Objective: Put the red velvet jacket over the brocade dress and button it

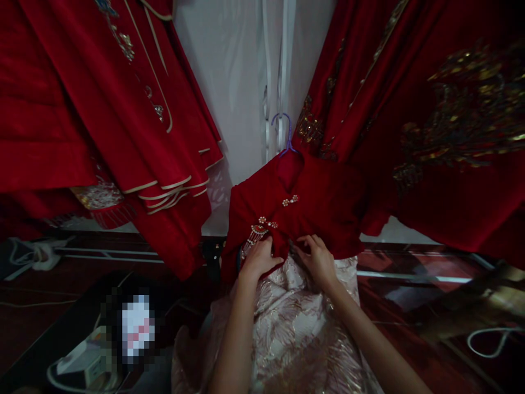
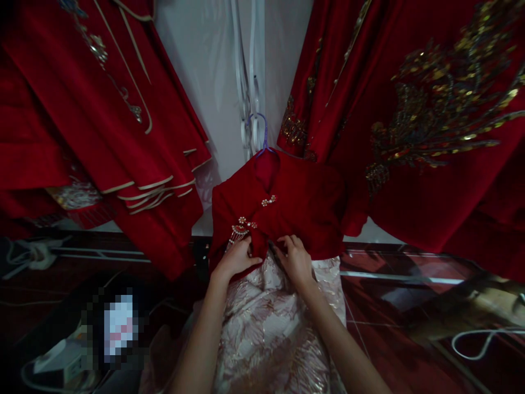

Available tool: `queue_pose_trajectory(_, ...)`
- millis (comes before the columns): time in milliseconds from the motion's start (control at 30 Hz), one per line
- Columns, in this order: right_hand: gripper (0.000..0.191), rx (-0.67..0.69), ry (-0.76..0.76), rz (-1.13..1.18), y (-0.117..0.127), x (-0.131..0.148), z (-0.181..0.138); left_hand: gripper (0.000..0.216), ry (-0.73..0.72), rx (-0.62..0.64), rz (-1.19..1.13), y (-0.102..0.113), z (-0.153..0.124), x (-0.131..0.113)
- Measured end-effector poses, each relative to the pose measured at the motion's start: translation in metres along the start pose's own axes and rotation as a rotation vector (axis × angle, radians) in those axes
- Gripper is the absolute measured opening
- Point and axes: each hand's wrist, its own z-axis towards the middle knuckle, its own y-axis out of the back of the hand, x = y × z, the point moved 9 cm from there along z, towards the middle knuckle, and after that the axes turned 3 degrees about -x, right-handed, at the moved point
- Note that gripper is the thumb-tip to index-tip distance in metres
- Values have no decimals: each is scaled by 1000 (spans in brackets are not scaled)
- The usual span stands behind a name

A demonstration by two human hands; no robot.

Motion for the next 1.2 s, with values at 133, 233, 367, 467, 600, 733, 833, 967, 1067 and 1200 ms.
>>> queue_pose_trajectory(133, 21, 23, -31, 91, 4, -11, 8, 16, -29, 185, -194, -6, -7, -8)
queue_pose_trajectory(233, 25, 65, -66, 210, 12, -11, 15, 18, -31, 164, -324, 15, -9, -9)
queue_pose_trajectory(367, 25, 88, -36, 295, 31, 12, 20, 24, 2, 129, -311, 25, -10, 5)
queue_pose_trajectory(467, 21, 147, 7, 345, 37, 37, 16, 30, 56, 124, -292, 18, -9, 17)
queue_pose_trajectory(600, 19, 325, 57, 406, 23, 65, 0, 27, 24, 224, -293, -2, -8, 14)
queue_pose_trajectory(733, 19, 287, -8, 417, 11, 66, -7, 19, -63, 146, -165, 0, -4, 6)
queue_pose_trajectory(833, 22, 239, -92, 484, -3, 56, -8, 11, -48, 113, -100, -1, -1, 8)
queue_pose_trajectory(967, 27, 196, -208, 658, -21, 40, -10, 10, -28, 131, -202, -7, 2, 15)
queue_pose_trajectory(1067, 28, 193, -195, 681, -27, 36, -11, 13, -13, 153, -314, -10, 3, 19)
queue_pose_trajectory(1200, 27, 223, -214, 697, -30, 32, -12, 8, 26, 185, -432, -9, 3, 18)
